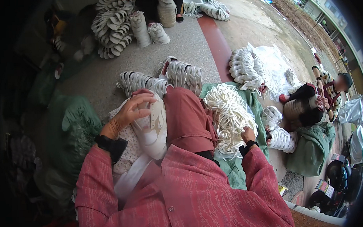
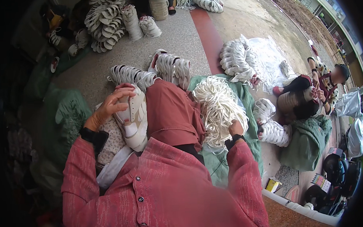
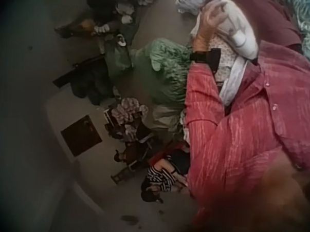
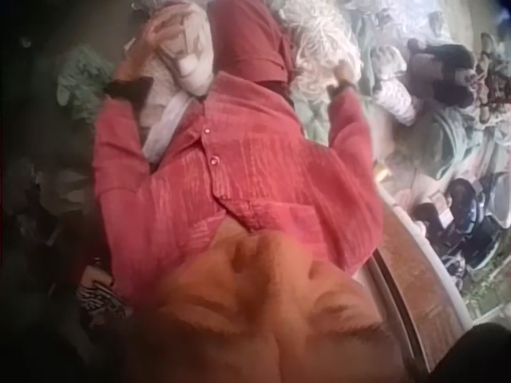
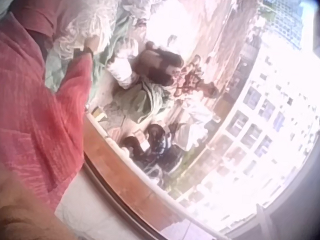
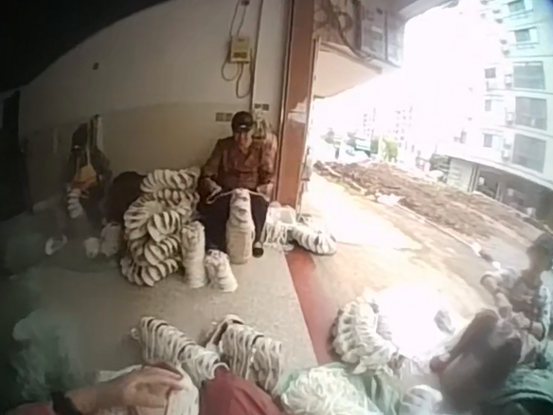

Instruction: The person sits on the floor and laces a white sneaker held on their lap. They thread a white lace through the eyelets, pull it tight, and adjust the fit repeatedly. Other people are visible in the background working with similar materials.

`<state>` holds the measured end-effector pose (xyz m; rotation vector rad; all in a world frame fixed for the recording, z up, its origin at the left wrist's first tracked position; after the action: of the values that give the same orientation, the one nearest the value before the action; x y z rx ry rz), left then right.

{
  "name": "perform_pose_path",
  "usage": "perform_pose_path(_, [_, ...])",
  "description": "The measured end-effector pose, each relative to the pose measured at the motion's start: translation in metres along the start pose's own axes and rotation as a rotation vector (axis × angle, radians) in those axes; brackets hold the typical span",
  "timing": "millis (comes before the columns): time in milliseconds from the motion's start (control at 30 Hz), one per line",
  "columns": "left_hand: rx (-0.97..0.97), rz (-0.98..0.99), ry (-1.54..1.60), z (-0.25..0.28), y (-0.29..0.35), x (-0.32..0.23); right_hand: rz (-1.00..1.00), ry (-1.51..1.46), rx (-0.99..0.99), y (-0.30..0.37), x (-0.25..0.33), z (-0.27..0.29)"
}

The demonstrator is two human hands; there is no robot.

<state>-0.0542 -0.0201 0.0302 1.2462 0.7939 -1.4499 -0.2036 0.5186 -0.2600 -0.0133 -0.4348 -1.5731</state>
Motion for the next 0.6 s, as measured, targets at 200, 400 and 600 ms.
perform_pose_path(200, [0.037, 0.007, 0.122, 0.005, 0.001, 0.001, -0.151, -0.835, 0.589, -0.003, 0.038, -0.039])
perform_pose_path(400, [0.019, 0.019, 0.159, 0.006, 0.003, 0.002, -0.321, -1.313, 0.301, -0.011, 0.024, -0.062])
perform_pose_path(600, [0.041, 0.011, 0.197, 0.007, 0.003, 0.005, -0.284, -1.034, 0.403, -0.021, 0.013, -0.031])
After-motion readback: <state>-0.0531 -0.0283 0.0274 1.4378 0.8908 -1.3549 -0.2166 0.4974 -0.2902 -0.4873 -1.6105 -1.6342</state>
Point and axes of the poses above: each hand's wrist, its own y-axis away from the middle knuckle, its own z-axis out of the back of the hand, x = y × z, the point moved 5 cm from there along -y, towards the middle knuckle, and after that the axes turned 7 degrees about x, right-handed, at the moved point
